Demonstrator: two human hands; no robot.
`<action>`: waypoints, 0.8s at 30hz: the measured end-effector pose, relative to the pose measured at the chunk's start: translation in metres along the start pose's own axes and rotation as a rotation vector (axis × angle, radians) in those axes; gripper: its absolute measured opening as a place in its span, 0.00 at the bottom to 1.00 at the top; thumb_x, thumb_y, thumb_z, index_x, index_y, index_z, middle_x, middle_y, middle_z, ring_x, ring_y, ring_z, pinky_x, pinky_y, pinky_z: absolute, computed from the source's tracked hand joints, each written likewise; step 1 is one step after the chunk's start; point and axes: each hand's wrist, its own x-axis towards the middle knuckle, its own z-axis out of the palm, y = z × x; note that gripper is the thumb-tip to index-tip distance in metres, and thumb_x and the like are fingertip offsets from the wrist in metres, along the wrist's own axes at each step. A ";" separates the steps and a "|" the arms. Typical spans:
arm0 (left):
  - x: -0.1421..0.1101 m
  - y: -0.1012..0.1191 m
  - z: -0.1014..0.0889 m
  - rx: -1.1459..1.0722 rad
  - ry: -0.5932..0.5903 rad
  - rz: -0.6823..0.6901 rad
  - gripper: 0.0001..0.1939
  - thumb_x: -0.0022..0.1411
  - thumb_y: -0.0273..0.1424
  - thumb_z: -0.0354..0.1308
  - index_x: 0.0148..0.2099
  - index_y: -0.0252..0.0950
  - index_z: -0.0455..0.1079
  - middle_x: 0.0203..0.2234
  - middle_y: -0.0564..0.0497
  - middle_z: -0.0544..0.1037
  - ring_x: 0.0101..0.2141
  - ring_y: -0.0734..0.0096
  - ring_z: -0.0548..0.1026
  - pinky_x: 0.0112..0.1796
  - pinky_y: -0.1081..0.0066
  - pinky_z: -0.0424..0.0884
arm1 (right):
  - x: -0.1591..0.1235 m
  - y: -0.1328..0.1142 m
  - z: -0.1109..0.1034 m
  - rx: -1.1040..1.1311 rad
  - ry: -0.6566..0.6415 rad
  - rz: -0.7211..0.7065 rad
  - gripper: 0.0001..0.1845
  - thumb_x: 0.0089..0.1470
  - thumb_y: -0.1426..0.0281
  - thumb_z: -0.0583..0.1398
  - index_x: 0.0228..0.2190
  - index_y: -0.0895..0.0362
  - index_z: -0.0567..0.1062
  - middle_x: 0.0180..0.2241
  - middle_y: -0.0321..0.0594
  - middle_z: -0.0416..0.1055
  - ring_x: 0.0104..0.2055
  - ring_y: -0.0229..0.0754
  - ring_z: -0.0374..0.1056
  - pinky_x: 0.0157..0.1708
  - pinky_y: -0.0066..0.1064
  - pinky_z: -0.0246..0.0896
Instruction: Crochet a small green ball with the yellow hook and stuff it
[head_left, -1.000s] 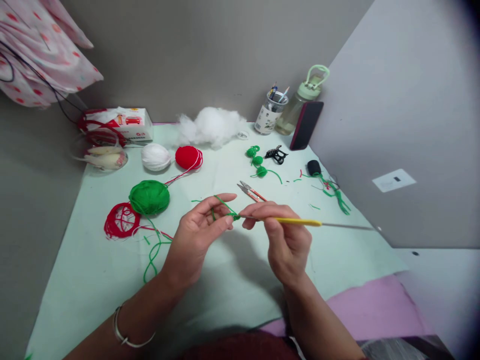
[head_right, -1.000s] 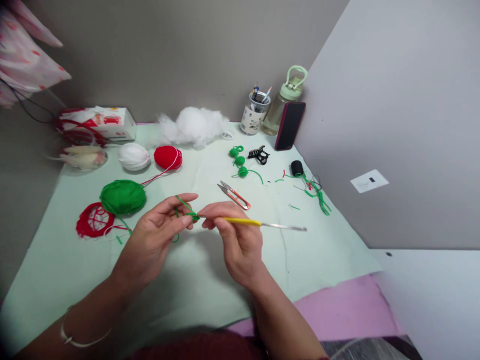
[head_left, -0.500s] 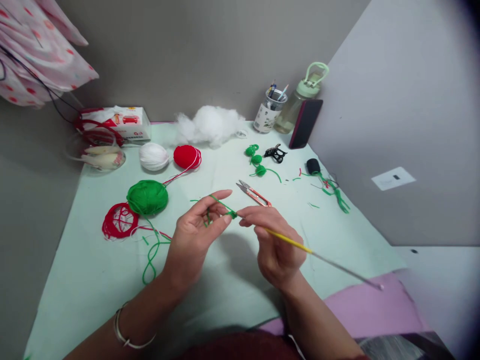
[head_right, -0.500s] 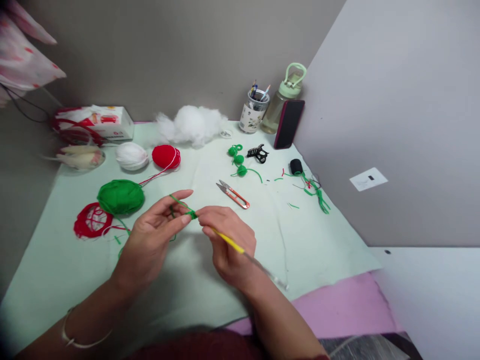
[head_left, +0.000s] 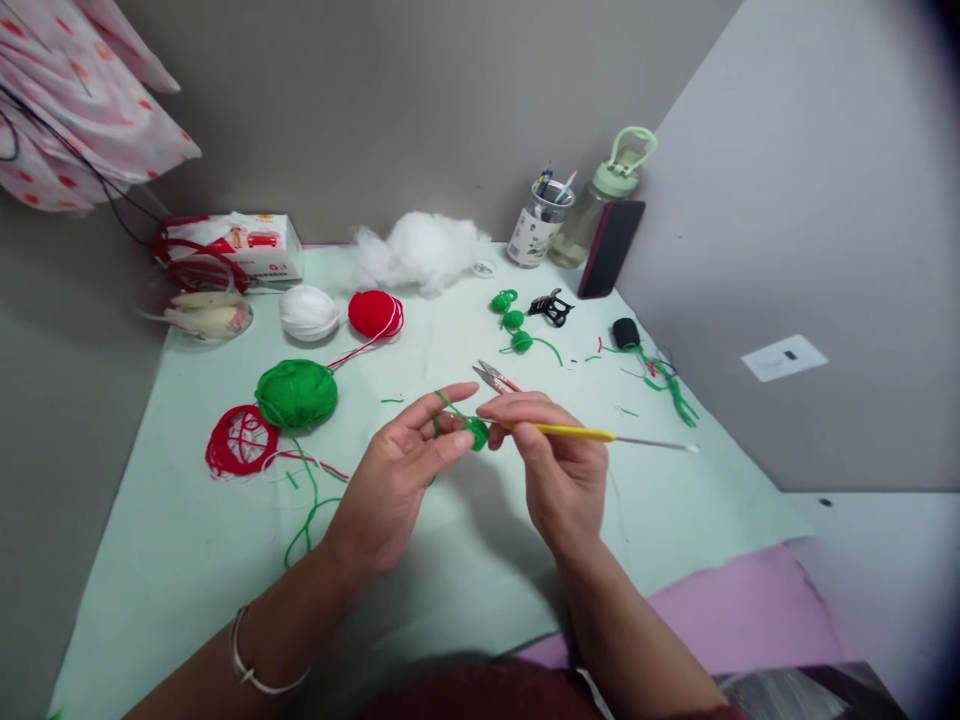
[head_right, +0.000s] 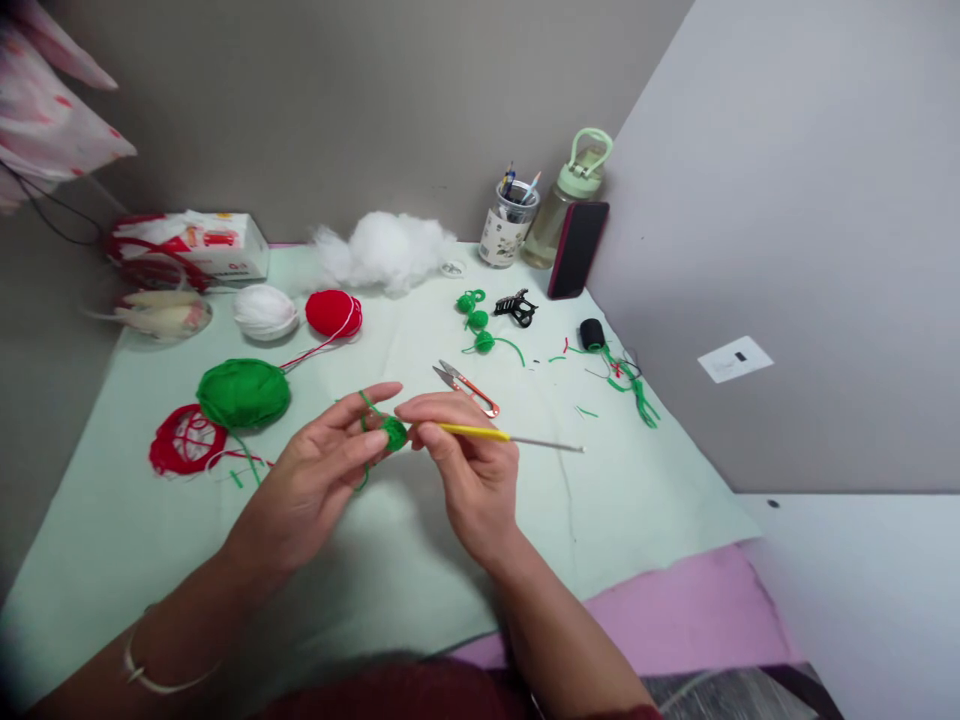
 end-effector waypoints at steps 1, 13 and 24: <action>-0.001 -0.002 0.001 0.030 0.000 0.008 0.18 0.61 0.31 0.73 0.53 0.45 0.83 0.33 0.55 0.76 0.39 0.72 0.72 0.48 0.70 0.67 | -0.001 0.000 0.001 -0.051 -0.006 -0.018 0.10 0.69 0.69 0.61 0.42 0.51 0.84 0.38 0.41 0.82 0.34 0.42 0.75 0.31 0.37 0.75; 0.007 -0.003 -0.005 -0.153 0.024 -0.100 0.15 0.57 0.29 0.74 0.48 0.37 0.85 0.30 0.55 0.75 0.30 0.78 0.68 0.44 0.72 0.70 | -0.004 0.006 -0.007 -0.025 0.050 0.000 0.11 0.69 0.71 0.61 0.43 0.49 0.85 0.37 0.39 0.81 0.31 0.39 0.74 0.34 0.36 0.73; 0.003 -0.003 -0.005 0.101 0.008 -0.021 0.13 0.61 0.34 0.72 0.49 0.45 0.85 0.36 0.52 0.79 0.44 0.65 0.71 0.50 0.65 0.63 | -0.001 0.007 -0.003 0.235 -0.015 0.199 0.09 0.69 0.67 0.62 0.42 0.50 0.85 0.40 0.38 0.83 0.34 0.36 0.75 0.35 0.31 0.74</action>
